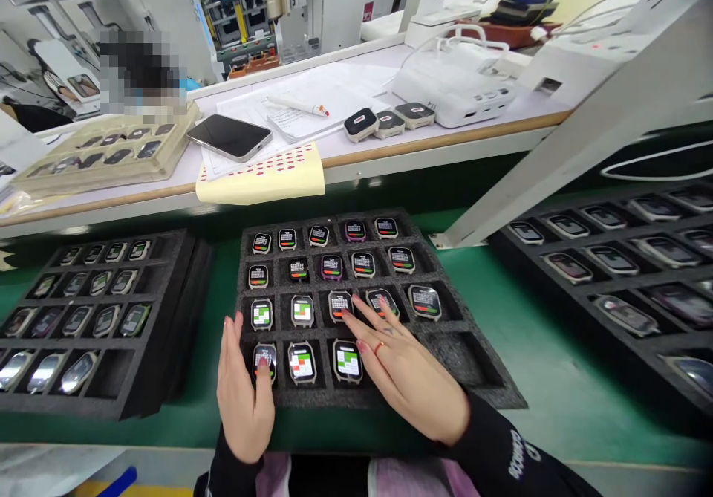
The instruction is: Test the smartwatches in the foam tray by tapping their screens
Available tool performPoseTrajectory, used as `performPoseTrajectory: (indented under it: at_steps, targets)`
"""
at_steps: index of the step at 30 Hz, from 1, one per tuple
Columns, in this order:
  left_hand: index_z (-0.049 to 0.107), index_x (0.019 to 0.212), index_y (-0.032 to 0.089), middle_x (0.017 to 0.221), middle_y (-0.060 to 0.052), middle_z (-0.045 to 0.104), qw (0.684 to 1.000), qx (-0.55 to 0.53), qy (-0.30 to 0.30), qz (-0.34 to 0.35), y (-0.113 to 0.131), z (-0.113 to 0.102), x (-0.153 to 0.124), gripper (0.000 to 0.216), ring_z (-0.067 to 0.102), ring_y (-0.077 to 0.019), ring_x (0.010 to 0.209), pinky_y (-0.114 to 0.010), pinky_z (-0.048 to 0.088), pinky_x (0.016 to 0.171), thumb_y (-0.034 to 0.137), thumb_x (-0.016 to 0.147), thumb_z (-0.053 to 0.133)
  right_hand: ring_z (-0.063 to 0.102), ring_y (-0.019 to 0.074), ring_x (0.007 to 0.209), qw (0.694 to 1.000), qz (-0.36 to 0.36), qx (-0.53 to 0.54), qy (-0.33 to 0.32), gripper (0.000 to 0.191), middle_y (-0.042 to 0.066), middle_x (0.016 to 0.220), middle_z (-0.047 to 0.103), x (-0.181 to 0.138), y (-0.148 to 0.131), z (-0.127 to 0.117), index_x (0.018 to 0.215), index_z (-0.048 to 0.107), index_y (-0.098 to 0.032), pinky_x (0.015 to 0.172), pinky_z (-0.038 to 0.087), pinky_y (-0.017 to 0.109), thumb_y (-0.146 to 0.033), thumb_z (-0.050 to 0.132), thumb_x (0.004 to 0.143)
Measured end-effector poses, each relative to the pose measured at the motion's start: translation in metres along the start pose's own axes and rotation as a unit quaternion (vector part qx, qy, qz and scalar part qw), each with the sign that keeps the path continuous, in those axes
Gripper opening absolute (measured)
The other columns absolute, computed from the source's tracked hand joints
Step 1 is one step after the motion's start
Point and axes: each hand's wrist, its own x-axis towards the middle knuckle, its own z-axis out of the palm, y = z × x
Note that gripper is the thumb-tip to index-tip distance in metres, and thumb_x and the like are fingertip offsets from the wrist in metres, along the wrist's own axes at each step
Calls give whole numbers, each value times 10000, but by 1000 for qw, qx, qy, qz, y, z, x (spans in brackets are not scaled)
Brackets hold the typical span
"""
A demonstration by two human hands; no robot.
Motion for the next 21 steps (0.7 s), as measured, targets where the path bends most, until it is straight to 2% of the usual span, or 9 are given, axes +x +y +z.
performPoseTrajectory:
  at_steps: [3, 5, 10, 14, 21]
  targets:
    - [12, 1539, 294, 1586, -61, 239, 993, -104, -51, -15, -4, -11, -2, 685, 183, -251, 1466, -437, 198, 1189, 336, 985, 413, 334, 301, 1373, 999, 3, 17, 30, 474, 148, 1327, 567, -1, 2, -3, 1496, 348, -116, 1116, 295, 639, -109, 294, 1025]
    - [-1, 1535, 319, 1609, -45, 163, 987, -137, -81, -27, -8, -16, -2, 696, 133, -246, 1476, -439, 173, 1200, 332, 983, 423, 333, 299, 1374, 998, 5, 26, 53, 487, 135, 1345, 553, -3, 5, -8, 1520, 300, -153, 1123, 262, 652, -114, 285, 1035]
    - [44, 1535, 343, 1623, -3, 80, 993, -33, -114, 12, -10, -18, -1, 644, 22, -254, 1486, -473, 101, 1213, 307, 993, 388, 339, 299, 1373, 993, 36, 46, 106, 463, 99, 1376, 530, -14, 15, -20, 1501, 337, -213, 1155, 168, 651, -125, 283, 1049]
    - [46, 1534, 349, 1624, 9, 61, 992, 4, -122, 19, -9, -16, 0, 617, 21, -252, 1486, -494, 112, 1210, 303, 1001, 354, 377, 306, 1352, 988, 64, 45, 133, 441, 66, 1362, 548, -26, 22, -27, 1474, 389, -239, 1165, 151, 640, -150, 282, 1056]
    - [90, 1538, 322, 1615, -1, 137, 996, 26, -82, 27, -7, -11, 2, 637, 87, -268, 1482, -467, 160, 1209, 337, 986, 407, 383, 281, 1352, 989, 64, 29, 127, 428, 75, 1333, 573, -38, 29, -25, 1457, 411, -213, 1177, 148, 611, -136, 292, 1052]
